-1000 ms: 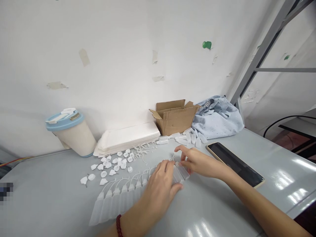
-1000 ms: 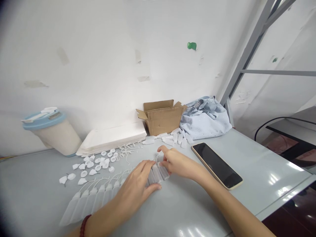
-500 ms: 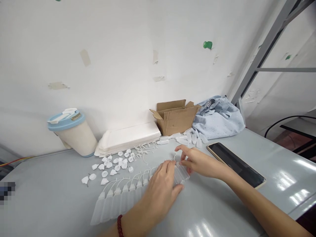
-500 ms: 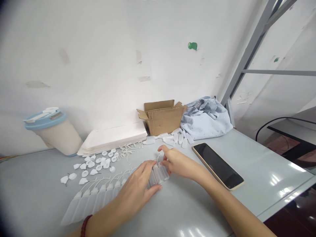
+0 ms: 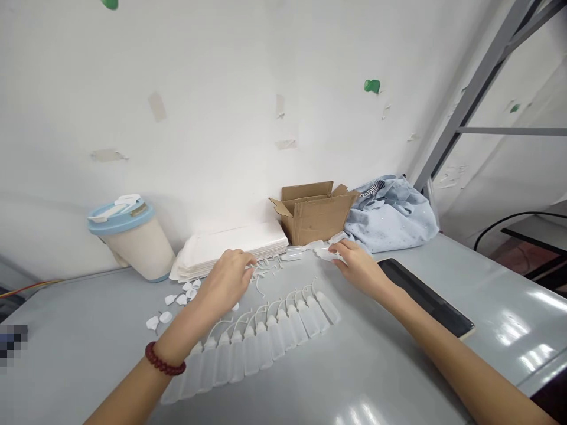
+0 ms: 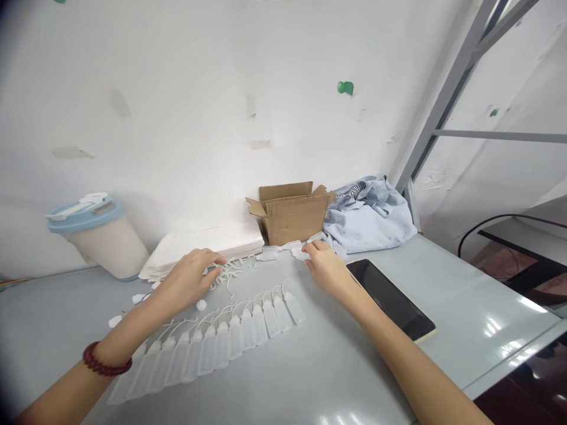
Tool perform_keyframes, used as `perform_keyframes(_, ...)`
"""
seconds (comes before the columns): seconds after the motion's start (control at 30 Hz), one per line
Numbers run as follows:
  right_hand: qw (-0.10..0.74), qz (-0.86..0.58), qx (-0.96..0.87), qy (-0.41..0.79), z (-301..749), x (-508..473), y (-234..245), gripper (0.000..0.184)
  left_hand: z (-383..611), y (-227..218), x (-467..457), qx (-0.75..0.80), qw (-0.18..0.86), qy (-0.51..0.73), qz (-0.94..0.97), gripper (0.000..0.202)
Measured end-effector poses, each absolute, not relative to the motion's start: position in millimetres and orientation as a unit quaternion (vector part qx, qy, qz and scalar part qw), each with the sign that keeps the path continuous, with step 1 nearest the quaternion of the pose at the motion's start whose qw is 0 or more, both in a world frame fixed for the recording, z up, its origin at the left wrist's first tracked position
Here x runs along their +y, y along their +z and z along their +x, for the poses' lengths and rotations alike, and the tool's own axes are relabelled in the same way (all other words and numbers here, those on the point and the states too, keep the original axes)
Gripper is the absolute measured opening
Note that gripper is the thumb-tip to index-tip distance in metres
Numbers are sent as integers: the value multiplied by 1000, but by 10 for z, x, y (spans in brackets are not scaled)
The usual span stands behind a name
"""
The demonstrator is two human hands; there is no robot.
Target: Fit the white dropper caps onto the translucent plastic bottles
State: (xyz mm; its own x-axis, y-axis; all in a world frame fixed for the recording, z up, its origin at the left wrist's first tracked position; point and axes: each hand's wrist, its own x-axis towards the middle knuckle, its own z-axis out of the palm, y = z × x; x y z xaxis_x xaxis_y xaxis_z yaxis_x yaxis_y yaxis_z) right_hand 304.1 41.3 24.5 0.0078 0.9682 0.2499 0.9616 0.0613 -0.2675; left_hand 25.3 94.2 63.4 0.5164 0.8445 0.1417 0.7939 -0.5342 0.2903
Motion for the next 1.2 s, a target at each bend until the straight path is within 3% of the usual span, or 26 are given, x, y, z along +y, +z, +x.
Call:
perform_keyframes(0.6,116,-686,-718,9,3031,445,184,26,244,468,1019,450,65,120,883,23)
perform_keyframes(0.93,133,-703,-699,11,2980,412,183,29,239,654,1026,498,274,251,783,21)
perform_keyframes(1.2,296,-661,-684,89,2856,355,280,27,269,708,994,501,452,324,664,22)
